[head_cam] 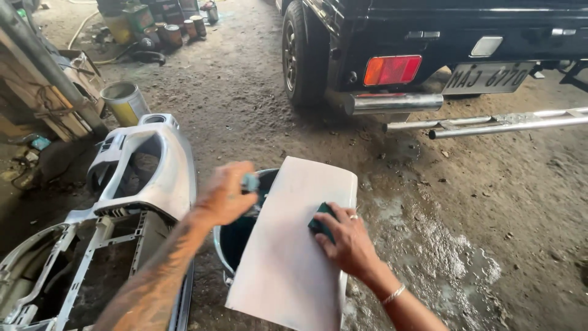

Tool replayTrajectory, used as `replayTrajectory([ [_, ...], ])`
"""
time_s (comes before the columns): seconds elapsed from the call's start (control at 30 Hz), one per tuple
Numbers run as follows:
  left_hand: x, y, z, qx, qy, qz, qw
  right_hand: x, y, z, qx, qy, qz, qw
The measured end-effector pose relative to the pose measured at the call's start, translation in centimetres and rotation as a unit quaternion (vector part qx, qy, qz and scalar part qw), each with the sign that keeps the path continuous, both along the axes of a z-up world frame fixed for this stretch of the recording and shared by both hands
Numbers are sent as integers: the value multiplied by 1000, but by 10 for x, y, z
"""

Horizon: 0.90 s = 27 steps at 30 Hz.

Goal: The person scrubs a white plastic car part with a green sponge and a cloth, repeatedly dipping the sponge into a bucket of water. The part is held over the bucket while being cleaned in a workshop environment.

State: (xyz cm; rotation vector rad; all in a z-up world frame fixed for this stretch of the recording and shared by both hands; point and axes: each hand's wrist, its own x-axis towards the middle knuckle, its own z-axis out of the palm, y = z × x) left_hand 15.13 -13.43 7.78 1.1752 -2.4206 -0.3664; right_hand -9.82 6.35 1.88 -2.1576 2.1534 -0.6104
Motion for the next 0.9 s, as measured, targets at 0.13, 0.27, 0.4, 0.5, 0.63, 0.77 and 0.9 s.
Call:
replayTrajectory([
  [0.13,-57,47,14,39,116,-130,984,42,21,-1,-24,-48,47,997],
  [0.27,-43,62,-17,161,32,-49,985,69,45,-13,-41,-96,55,993],
  [0.4,5,45,-50,213,-22,49,976,88,65,-13,-27,-84,42,995],
  [0.5,13,28,-77,339,-10,52,939,100,70,-24,-51,-29,10,998],
  [0.63,9,30,-123,304,49,26,951,105,45,-14,-3,-50,8,999],
  [0.77,5,29,-97,328,34,55,942,36,-63,-34,-118,-37,29,992],
  [0.9,11,30,-80,358,37,43,932,43,-86,-16,-4,-36,-141,989],
])
